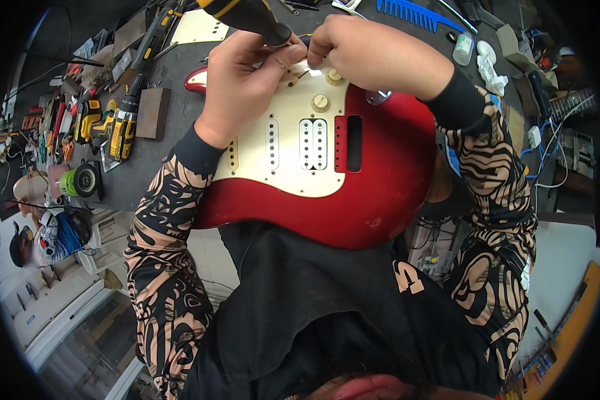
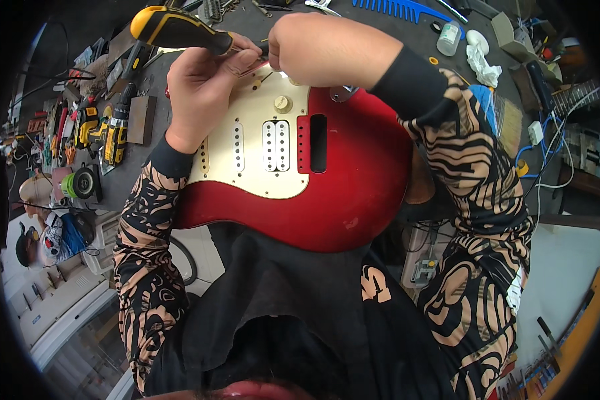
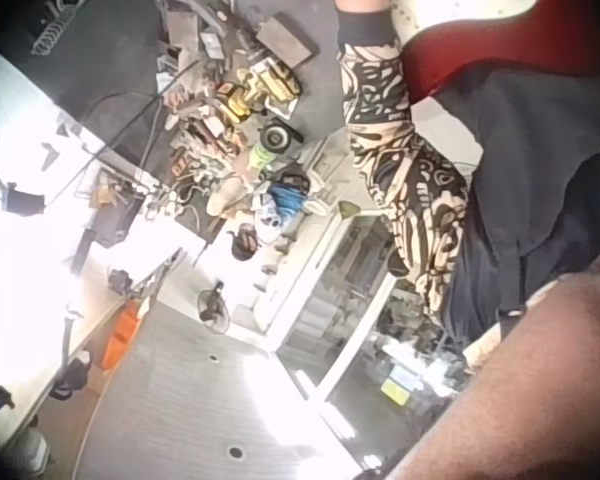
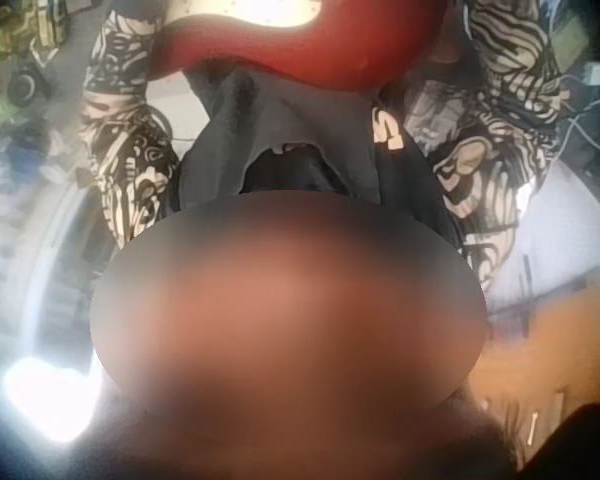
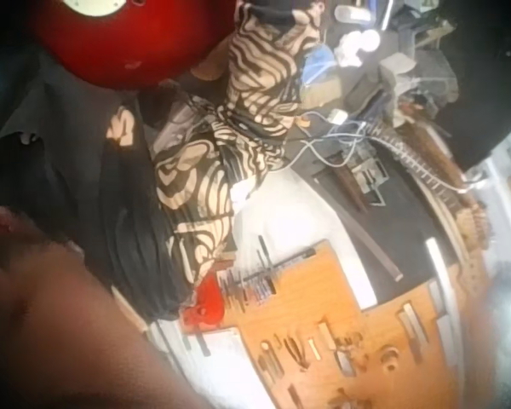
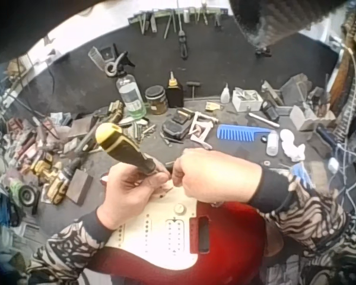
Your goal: The person repairs a red electric guitar by using a screwdriver and a rotary tool to adjust the control knobs and pickguard. They also wipe the guitar's surface with a cloth and inspect the components throughout the process.
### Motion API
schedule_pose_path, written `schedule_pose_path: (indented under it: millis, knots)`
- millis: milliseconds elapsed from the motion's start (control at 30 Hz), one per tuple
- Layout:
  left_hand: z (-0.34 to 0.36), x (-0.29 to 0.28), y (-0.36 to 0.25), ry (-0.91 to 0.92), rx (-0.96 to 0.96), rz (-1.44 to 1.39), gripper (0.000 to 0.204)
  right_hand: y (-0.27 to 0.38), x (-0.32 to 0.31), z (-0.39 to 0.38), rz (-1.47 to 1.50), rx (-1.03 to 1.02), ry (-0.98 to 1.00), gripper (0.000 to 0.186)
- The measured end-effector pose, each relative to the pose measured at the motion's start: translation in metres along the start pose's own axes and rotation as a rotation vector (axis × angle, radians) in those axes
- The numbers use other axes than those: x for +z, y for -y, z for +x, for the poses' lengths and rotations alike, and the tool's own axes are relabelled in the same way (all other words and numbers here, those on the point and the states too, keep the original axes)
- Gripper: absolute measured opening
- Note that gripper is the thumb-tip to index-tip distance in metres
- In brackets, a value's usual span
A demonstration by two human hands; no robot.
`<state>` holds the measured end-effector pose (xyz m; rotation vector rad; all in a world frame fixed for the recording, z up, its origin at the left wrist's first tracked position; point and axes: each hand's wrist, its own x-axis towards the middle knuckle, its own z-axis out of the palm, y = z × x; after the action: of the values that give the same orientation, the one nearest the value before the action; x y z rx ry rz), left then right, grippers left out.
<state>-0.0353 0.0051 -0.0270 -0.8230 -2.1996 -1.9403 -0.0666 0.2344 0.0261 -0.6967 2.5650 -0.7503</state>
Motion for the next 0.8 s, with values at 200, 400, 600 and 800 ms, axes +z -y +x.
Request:
schedule_pose_path:
  millis: [200,400,600,800]
  knots:
    - [0.008,-0.002,0.006,-0.165,0.034,-0.064,0.011,0.010,0.009,-0.007,-0.199,-0.110,-0.144,0.026]
    - [0.003,-0.004,0.011,-0.229,0.010,0.026,0.013,-0.001,0.017,0.008,-0.208,-0.284,-0.193,0.018]
    - [0.000,-0.001,0.006,-0.237,0.070,0.102,0.016,0.009,0.017,0.005,-0.270,-0.360,-0.130,0.012]
    - [-0.005,-0.003,0.009,-0.247,0.114,0.163,0.016,0.012,0.018,0.009,-0.361,-0.433,-0.074,0.012]
